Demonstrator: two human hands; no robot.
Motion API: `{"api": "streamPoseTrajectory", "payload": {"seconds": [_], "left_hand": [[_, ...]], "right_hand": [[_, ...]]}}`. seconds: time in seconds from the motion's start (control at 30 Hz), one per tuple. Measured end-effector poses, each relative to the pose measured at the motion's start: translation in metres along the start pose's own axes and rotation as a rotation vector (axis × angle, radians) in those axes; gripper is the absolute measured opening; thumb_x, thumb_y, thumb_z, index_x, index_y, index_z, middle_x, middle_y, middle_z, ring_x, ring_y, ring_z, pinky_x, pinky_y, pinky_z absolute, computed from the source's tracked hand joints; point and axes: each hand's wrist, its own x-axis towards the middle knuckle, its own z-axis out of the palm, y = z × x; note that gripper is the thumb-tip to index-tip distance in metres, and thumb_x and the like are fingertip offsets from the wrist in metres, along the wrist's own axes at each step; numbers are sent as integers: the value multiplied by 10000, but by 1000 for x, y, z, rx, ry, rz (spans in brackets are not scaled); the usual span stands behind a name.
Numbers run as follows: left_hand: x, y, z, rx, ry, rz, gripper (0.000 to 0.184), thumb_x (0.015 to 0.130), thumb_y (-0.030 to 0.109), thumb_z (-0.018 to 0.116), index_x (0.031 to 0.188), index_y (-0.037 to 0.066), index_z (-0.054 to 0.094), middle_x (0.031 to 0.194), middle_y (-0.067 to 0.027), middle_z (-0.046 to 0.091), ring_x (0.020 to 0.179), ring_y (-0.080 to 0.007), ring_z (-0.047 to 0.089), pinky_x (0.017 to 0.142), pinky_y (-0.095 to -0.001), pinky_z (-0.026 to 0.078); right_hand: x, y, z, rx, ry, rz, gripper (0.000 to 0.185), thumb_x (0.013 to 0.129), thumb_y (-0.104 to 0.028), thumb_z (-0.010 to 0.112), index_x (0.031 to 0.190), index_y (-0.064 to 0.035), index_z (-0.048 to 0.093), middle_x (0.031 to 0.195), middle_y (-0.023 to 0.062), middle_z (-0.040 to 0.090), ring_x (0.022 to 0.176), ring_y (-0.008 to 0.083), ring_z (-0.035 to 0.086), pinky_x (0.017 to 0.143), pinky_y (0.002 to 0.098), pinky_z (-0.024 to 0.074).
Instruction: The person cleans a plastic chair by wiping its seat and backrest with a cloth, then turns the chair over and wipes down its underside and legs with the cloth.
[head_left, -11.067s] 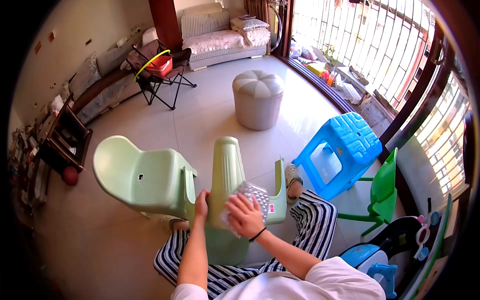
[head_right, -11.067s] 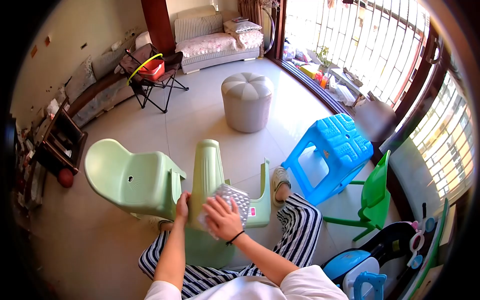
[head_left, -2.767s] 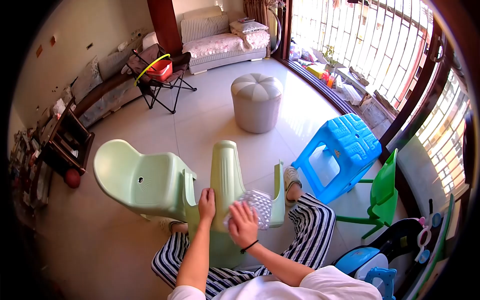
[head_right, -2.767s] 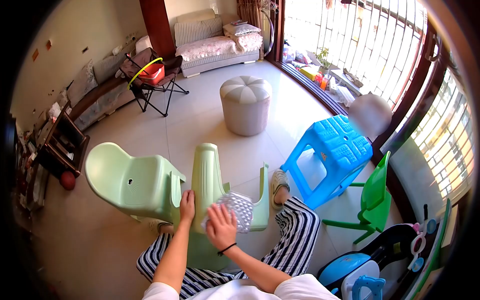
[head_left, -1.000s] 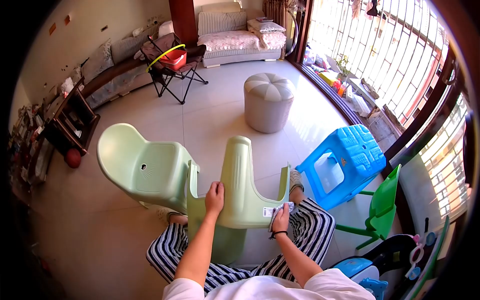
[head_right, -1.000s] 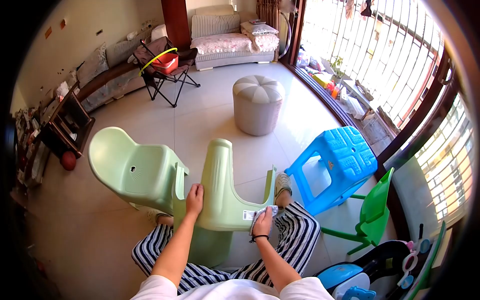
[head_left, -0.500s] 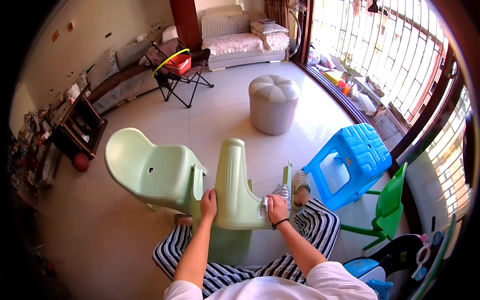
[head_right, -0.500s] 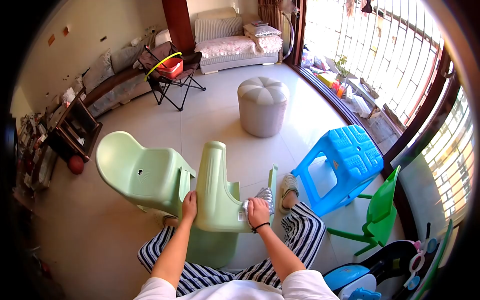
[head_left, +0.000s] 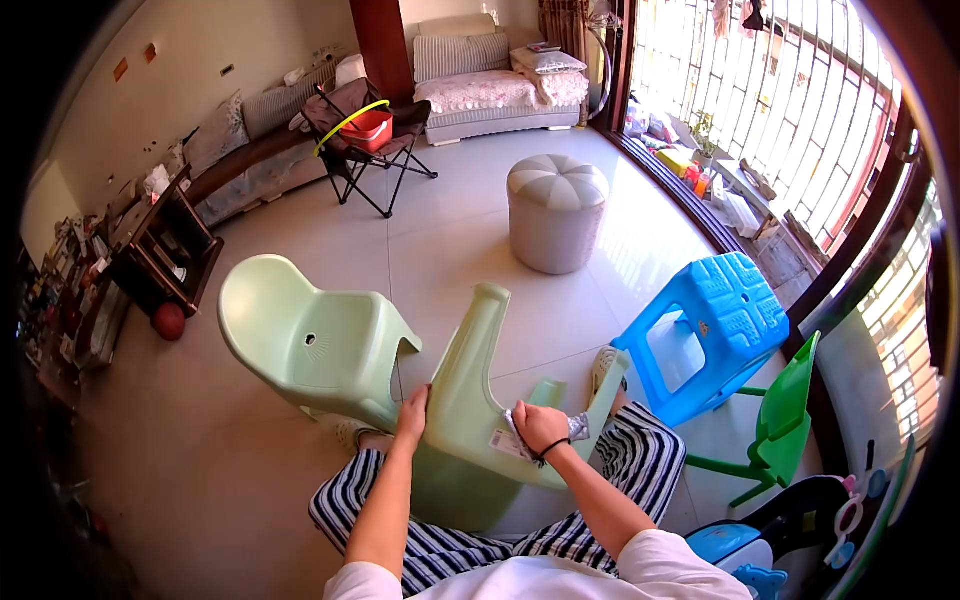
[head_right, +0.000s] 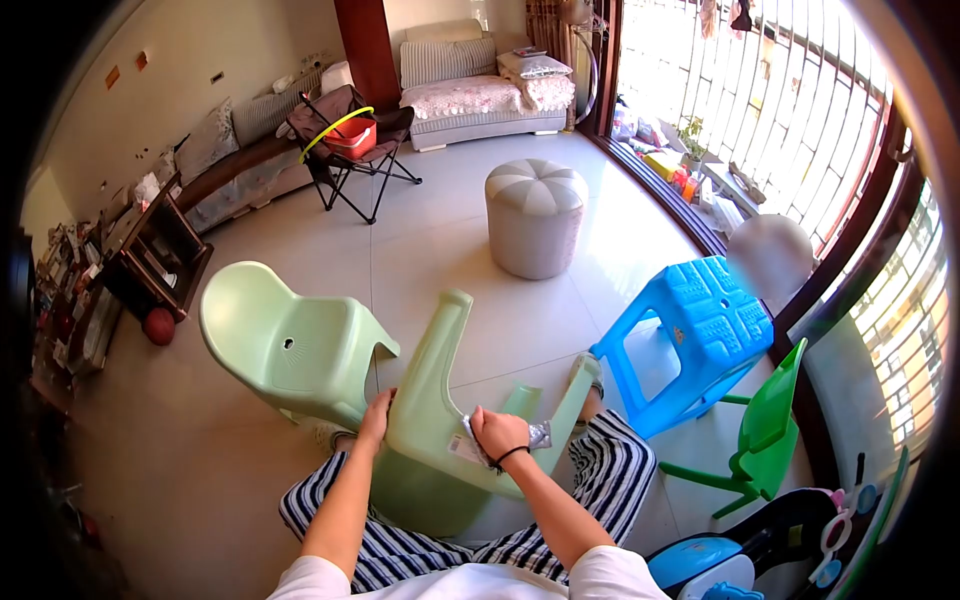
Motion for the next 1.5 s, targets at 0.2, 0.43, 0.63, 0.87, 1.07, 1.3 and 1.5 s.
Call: {"api": "streamPoseTrajectory", "payload": {"seconds": [0.2, 0.43, 0.63, 0.87, 1.07, 1.3, 1.5], "left_hand": [[-28, 20, 23, 586, 175, 246, 468, 926, 306, 487, 1309, 40, 449, 1308, -183, 490, 1192, -356, 464, 1001, -386, 356], [-38, 54, 63, 889, 39, 561, 423, 936, 246, 429, 1353, 172, 437, 1399, -32, 436, 1328, -285, 330, 1097, -471, 168], [-27, 63, 58, 1058, 130, 409, 452, 900, 221, 438, 1352, 240, 440, 1447, -5, 370, 1355, -277, 283, 1081, -546, 160], [-23, 57, 89, 1067, 128, 593, 268, 823, 216, 514, 1064, 214, 630, 1302, 34, 508, 1313, -288, 339, 1049, -608, 183], [-23, 54, 96, 1035, 139, 645, 197, 808, 235, 529, 971, 189, 630, 1199, 30, 543, 1295, -293, 349, 1043, -615, 190], [-26, 58, 96, 1043, 90, 648, 226, 831, 294, 522, 1008, 176, 601, 1217, 1, 517, 1317, -306, 305, 1044, -627, 172], [-27, 63, 109, 1158, 104, 651, 256, 844, 281, 508, 990, 91, 597, 1178, -53, 546, 1286, -294, 356, 1075, -572, 182]], "right_hand": [[32, -10, 22, -88, -72, 27, 487, 931, -390, 369, 660, -99, 650, 632, 160, 626, 584, 376, 600, 586, 480, 483], [52, -12, 38, 58, 155, 145, 388, 941, -376, 408, 817, -82, 628, 715, 173, 643, 669, 371, 615, 677, 462, 481], [46, -10, -55, 638, 400, 191, 369, 987, -262, 400, 851, 42, 558, 714, 195, 569, 679, 327, 557, 667, 389, 442], [-55, -2, 6, -72, 143, -455, 199, 829, -252, 612, 1004, -160, 595, 1225, 10, 573, 1216, 153, 479, 1093, 446, 201], [-5, 45, 6, -33, 320, -200, 284, 851, -168, 534, 1126, -125, 593, 1275, 56, 549, 1254, 245, 449, 1096, 476, 173], [70, 88, 8, -186, 481, -18, 366, 920, -239, 454, 1259, -129, 534, 1387, 66, 453, 1339, 245, 330, 1104, 488, 147], [-40, 15, 34, -60, 326, -11, 434, 853, -212, 521, 1272, -102, 511, 1361, 119, 463, 1317, 320, 350, 1068, 575, 131]]}}
